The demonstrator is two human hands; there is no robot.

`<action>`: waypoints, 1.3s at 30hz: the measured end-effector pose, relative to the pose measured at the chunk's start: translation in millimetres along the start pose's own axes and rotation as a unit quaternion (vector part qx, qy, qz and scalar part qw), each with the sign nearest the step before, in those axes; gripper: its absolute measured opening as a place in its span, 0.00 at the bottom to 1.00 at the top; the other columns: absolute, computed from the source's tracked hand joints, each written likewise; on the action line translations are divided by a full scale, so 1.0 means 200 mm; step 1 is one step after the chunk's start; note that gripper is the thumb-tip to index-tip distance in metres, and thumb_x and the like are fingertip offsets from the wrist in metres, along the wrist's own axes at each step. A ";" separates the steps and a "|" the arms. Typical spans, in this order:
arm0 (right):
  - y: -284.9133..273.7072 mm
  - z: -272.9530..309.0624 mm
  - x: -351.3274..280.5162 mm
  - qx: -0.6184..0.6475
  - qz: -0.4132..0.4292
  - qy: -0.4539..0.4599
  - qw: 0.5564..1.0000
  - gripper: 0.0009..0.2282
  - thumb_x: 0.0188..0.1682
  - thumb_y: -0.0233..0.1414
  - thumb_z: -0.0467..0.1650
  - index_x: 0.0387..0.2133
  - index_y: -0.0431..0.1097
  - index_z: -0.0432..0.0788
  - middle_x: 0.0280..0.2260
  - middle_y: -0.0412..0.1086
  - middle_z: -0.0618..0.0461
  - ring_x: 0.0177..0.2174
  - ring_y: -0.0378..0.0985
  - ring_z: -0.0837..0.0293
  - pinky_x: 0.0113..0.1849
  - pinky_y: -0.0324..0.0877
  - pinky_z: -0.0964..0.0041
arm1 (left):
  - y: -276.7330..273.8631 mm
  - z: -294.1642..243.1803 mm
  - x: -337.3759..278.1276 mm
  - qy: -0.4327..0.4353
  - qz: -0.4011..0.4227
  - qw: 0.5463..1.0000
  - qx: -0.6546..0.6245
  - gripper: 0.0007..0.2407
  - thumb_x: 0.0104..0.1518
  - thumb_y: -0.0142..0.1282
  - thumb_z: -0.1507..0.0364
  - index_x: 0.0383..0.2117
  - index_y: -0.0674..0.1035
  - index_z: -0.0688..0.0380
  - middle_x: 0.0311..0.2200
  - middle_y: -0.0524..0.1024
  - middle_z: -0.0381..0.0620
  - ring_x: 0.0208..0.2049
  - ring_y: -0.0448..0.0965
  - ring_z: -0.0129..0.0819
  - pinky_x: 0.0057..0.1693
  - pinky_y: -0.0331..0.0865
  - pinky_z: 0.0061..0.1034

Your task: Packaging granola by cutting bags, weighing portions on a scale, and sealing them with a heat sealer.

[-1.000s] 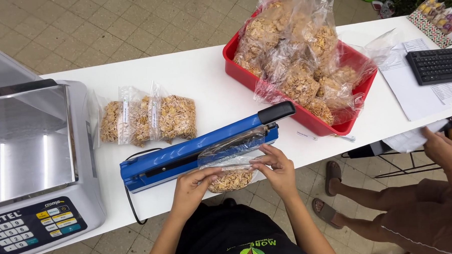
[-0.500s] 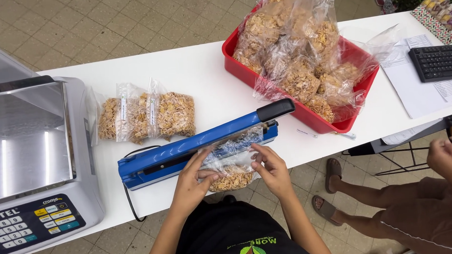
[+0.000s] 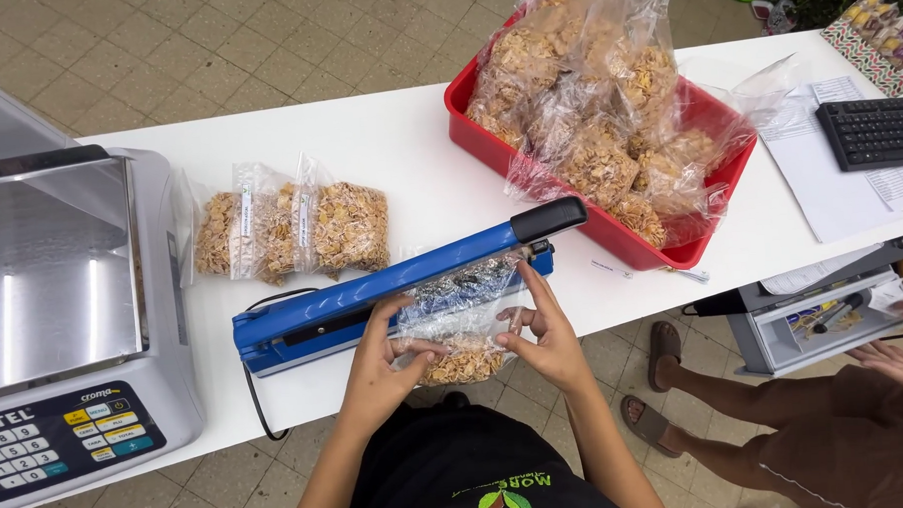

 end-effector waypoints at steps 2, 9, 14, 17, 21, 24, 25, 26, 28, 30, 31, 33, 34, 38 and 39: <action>0.00 0.00 0.00 0.005 0.000 0.003 1.000 0.43 0.44 0.62 0.33 0.71 0.40 0.51 0.73 0.36 0.47 0.33 0.75 0.61 0.43 0.74 0.64 | -0.01 0.03 -0.02 0.034 0.014 0.999 -0.004 0.24 0.52 0.59 0.83 0.56 0.72 0.48 0.69 0.53 0.54 0.39 0.90 0.36 0.50 0.81 0.26; 0.02 -0.07 -0.02 0.047 0.020 -0.060 0.997 0.44 0.41 0.65 0.27 0.70 0.43 0.47 0.71 0.40 0.42 0.37 0.77 0.57 0.47 0.74 0.60 | -0.03 0.11 -0.03 0.105 -0.041 0.993 0.029 0.17 0.54 0.60 0.78 0.50 0.81 0.51 0.57 0.74 0.48 0.46 0.85 0.33 0.59 0.71 0.31; 0.03 -0.03 -0.03 0.042 -0.010 -0.101 0.994 0.40 0.43 0.64 0.26 0.68 0.48 0.50 0.69 0.49 0.41 0.30 0.77 0.62 0.51 0.74 0.54 | -0.03 0.04 -0.02 0.107 -0.035 0.993 0.047 0.16 0.55 0.61 0.74 0.52 0.81 0.51 0.58 0.76 0.42 0.41 0.83 0.30 0.53 0.78 0.27; 0.01 -0.01 -0.01 0.046 -0.059 -0.052 0.996 0.38 0.42 0.64 0.26 0.67 0.51 0.42 0.67 0.52 0.47 0.30 0.74 0.63 0.49 0.75 0.61 | -0.05 0.06 -0.02 0.083 -0.064 0.992 0.066 0.18 0.55 0.60 0.73 0.54 0.80 0.49 0.59 0.75 0.43 0.38 0.84 0.25 0.56 0.75 0.27; -0.03 -0.05 -0.01 0.045 -0.098 -0.106 0.988 0.35 0.43 0.63 0.23 0.65 0.54 0.43 0.66 0.54 0.42 0.29 0.72 0.64 0.48 0.71 0.63 | -0.06 0.09 -0.04 0.108 -0.099 0.985 0.088 0.17 0.55 0.61 0.71 0.52 0.81 0.52 0.56 0.76 0.42 0.37 0.80 0.25 0.57 0.70 0.26; -0.05 -0.07 -0.01 0.026 -0.119 -0.139 0.983 0.33 0.44 0.62 0.22 0.64 0.57 0.44 0.64 0.57 0.41 0.29 0.72 0.64 0.47 0.72 0.64 | -0.06 0.10 -0.04 0.113 -0.105 0.983 0.098 0.17 0.55 0.62 0.71 0.53 0.81 0.51 0.56 0.76 0.43 0.39 0.81 0.25 0.59 0.68 0.27; -0.05 -0.07 0.00 0.008 -0.134 -0.149 0.980 0.31 0.43 0.63 0.23 0.62 0.59 0.44 0.62 0.60 0.41 0.30 0.74 0.64 0.50 0.74 0.62 | -0.05 0.10 -0.03 0.119 -0.108 0.981 0.107 0.17 0.56 0.62 0.70 0.53 0.81 0.50 0.55 0.76 0.44 0.42 0.82 0.25 0.62 0.66 0.28; -0.04 -0.08 -0.01 0.008 -0.136 -0.149 0.979 0.31 0.43 0.63 0.23 0.62 0.59 0.44 0.62 0.60 0.41 0.30 0.74 0.64 0.50 0.74 0.62 | -0.05 0.10 -0.04 0.119 -0.107 0.981 0.107 0.17 0.56 0.62 0.70 0.53 0.81 0.50 0.55 0.76 0.44 0.42 0.82 0.25 0.62 0.66 0.28; -0.04 -0.07 -0.02 0.022 -0.191 -0.184 0.964 0.23 0.46 0.60 0.20 0.56 0.64 0.40 0.57 0.65 0.38 0.37 0.80 0.56 0.49 0.75 0.62 | -0.04 0.09 -0.05 0.123 -0.120 0.979 0.107 0.18 0.57 0.60 0.72 0.56 0.79 0.49 0.57 0.73 0.44 0.39 0.82 0.25 0.59 0.68 0.27; -0.02 -0.11 -0.05 0.045 -0.209 -0.144 0.966 0.20 0.48 0.57 0.24 0.54 0.64 0.39 0.54 0.68 0.41 0.41 0.79 0.54 0.50 0.76 0.62 | -0.04 0.05 -0.08 0.107 -0.112 0.980 0.122 0.20 0.58 0.58 0.72 0.58 0.76 0.49 0.60 0.68 0.44 0.45 0.79 0.29 0.47 0.74 0.23; -0.01 -0.14 -0.06 0.068 -0.226 -0.104 0.966 0.16 0.50 0.55 0.27 0.52 0.64 0.38 0.51 0.71 0.44 0.45 0.78 0.52 0.50 0.76 0.62 | -0.03 0.04 -0.09 0.091 -0.102 0.981 0.136 0.21 0.58 0.56 0.71 0.61 0.72 0.48 0.64 0.63 0.45 0.51 0.77 0.34 0.34 0.79 0.19; 0.02 -0.25 -0.11 0.071 -0.187 -0.090 0.976 0.21 0.48 0.57 0.31 0.54 0.63 0.37 0.53 0.70 0.43 0.49 0.75 0.51 0.54 0.73 0.59 | -0.05 -0.02 -0.15 0.120 -0.091 0.972 0.179 0.20 0.59 0.55 0.69 0.60 0.73 0.47 0.66 0.60 0.48 0.56 0.73 0.38 0.43 0.78 0.27; 0.04 -0.30 -0.13 0.074 -0.147 -0.075 0.983 0.27 0.46 0.59 0.36 0.56 0.61 0.36 0.54 0.69 0.42 0.52 0.72 0.49 0.57 0.69 0.56 | -0.05 -0.05 -0.18 0.149 -0.080 0.960 0.222 0.19 0.60 0.54 0.66 0.59 0.74 0.47 0.69 0.56 0.50 0.60 0.69 0.42 0.52 0.76 0.36; 0.09 -0.25 -0.14 0.026 -0.078 0.006 0.997 0.51 0.31 0.65 0.49 0.66 0.47 0.41 0.63 0.60 0.38 0.60 0.66 0.45 0.63 0.57 0.51 | -0.25 -0.18 -0.20 0.121 -0.012 0.975 0.187 0.13 0.57 0.57 0.71 0.48 0.83 0.49 0.60 0.74 0.42 0.53 0.78 0.33 0.51 0.74 0.24; 0.10 -0.22 -0.13 -0.021 -0.052 0.045 0.997 0.56 0.27 0.66 0.50 0.69 0.40 0.48 0.64 0.60 0.40 0.62 0.64 0.44 0.62 0.56 0.46 | -0.31 -0.24 -0.19 0.195 0.002 0.960 0.198 0.10 0.59 0.55 0.72 0.45 0.83 0.51 0.48 0.80 0.41 0.44 0.82 0.30 0.49 0.78 0.22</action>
Point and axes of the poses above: each hand's wrist, its own x-axis towards the middle knuckle, its own y-axis out of the palm, z = x × y, the point moved 3 cm from there along x, towards the middle knuckle
